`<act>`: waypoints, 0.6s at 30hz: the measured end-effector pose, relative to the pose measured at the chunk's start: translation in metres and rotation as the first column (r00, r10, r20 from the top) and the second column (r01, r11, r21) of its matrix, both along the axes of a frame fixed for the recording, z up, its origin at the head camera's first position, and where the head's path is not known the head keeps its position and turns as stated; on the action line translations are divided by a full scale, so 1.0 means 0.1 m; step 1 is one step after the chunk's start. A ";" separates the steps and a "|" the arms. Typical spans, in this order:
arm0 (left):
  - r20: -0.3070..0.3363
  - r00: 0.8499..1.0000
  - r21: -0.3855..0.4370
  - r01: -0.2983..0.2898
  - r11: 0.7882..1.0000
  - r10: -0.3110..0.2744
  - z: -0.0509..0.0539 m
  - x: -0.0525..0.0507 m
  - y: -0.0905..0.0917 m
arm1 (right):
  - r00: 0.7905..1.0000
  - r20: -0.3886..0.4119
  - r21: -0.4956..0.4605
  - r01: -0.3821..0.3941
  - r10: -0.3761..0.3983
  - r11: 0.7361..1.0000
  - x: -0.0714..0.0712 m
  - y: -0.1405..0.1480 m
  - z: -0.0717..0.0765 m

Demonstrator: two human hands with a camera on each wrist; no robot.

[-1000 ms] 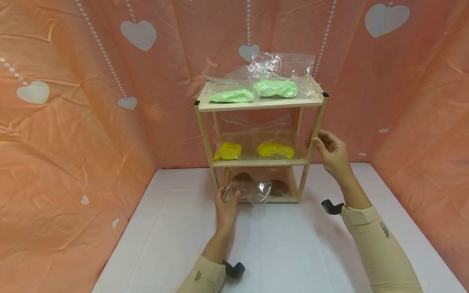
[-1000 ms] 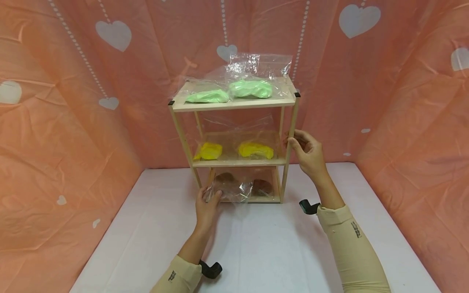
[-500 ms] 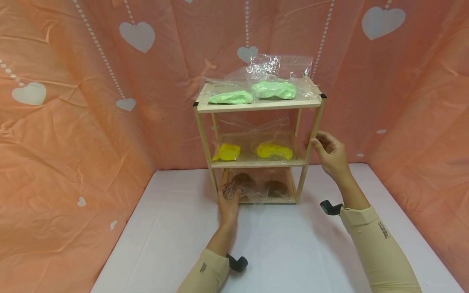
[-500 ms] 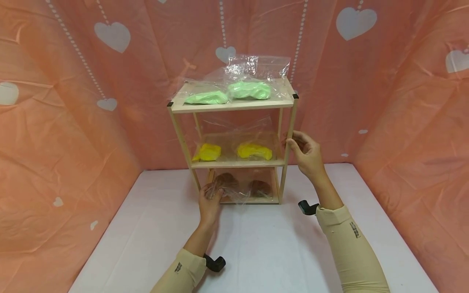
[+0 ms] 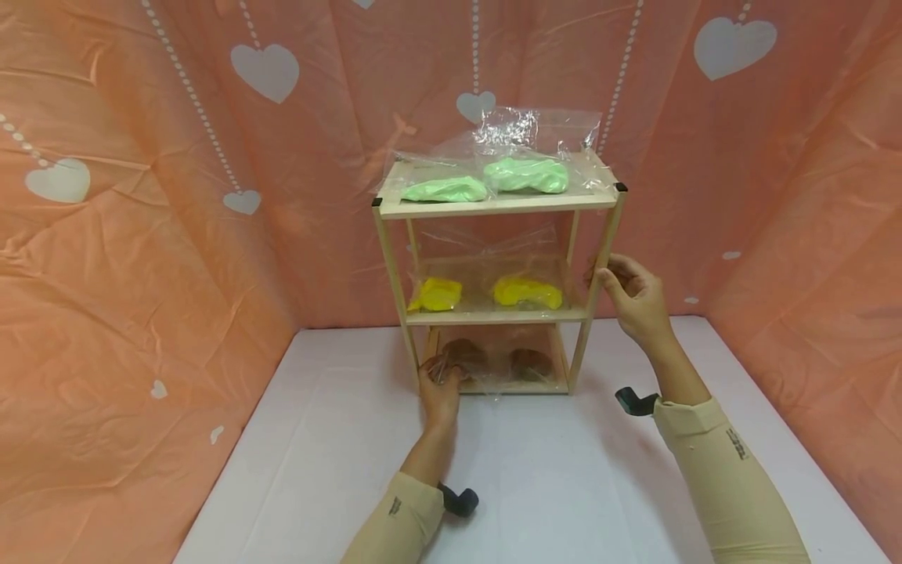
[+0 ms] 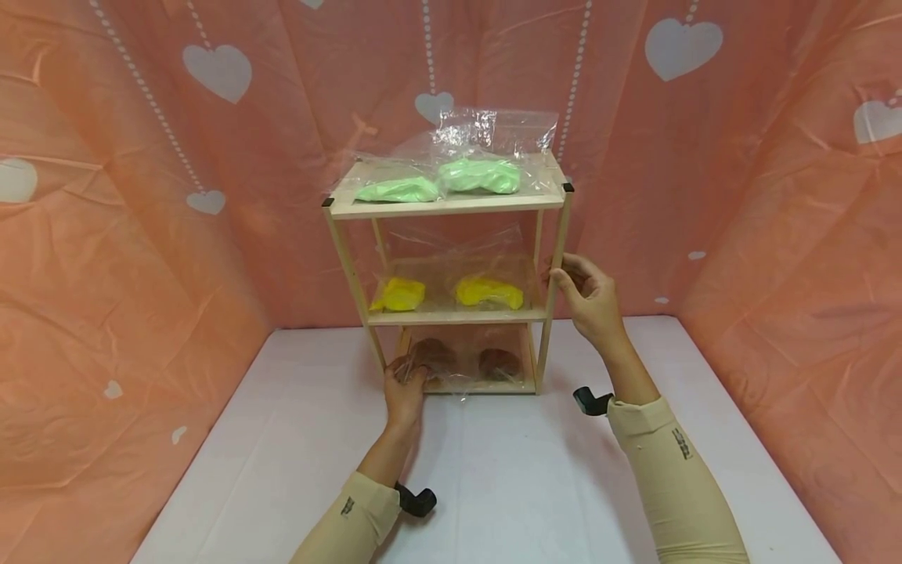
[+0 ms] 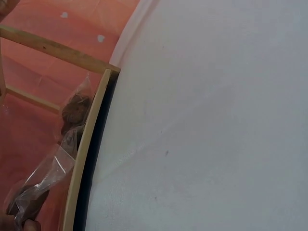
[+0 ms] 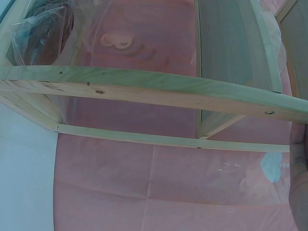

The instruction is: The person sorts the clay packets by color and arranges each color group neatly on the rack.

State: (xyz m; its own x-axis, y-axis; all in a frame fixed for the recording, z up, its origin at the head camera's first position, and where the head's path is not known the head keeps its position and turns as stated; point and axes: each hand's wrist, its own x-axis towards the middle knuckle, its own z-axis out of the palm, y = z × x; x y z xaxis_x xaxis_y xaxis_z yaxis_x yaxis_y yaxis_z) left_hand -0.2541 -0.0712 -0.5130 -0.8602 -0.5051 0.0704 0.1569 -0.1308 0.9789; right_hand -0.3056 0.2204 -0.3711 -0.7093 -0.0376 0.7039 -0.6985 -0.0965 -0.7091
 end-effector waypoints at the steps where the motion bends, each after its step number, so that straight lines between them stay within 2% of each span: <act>1: 0.011 1.000 -0.007 -0.010 1.000 0.010 0.01 0.00 0.01 | 1.000 0.002 0.000 0.001 -0.001 1.000 0.00 0.00 0.00; 8: 0.038 0.999 0.028 0.003 1.000 -0.005 0.09 0.01 0.02 | 1.000 -0.003 -0.014 -0.016 0.016 1.000 -0.01 -0.01 -0.01; 15: 0.093 0.995 -0.035 0.041 0.999 -0.038 -0.06 -0.04 -0.07 | 1.000 -0.002 -0.005 -0.006 0.006 1.000 -0.02 -0.01 -0.02; 18: 0.109 0.992 -0.053 0.064 0.997 -0.058 -0.08 -0.04 -0.09 | 1.000 -0.004 -0.008 -0.007 0.007 1.000 -0.02 0.00 -0.02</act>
State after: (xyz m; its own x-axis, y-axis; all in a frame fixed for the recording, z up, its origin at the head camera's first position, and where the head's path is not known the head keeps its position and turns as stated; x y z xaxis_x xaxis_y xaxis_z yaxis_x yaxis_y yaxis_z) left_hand -0.2580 -0.0799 -0.5211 -0.8935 -0.4490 0.0029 0.0439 -0.0810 0.9957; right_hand -0.3075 0.2200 -0.3730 -0.7066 -0.0367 0.7067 -0.7003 -0.1067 -0.7058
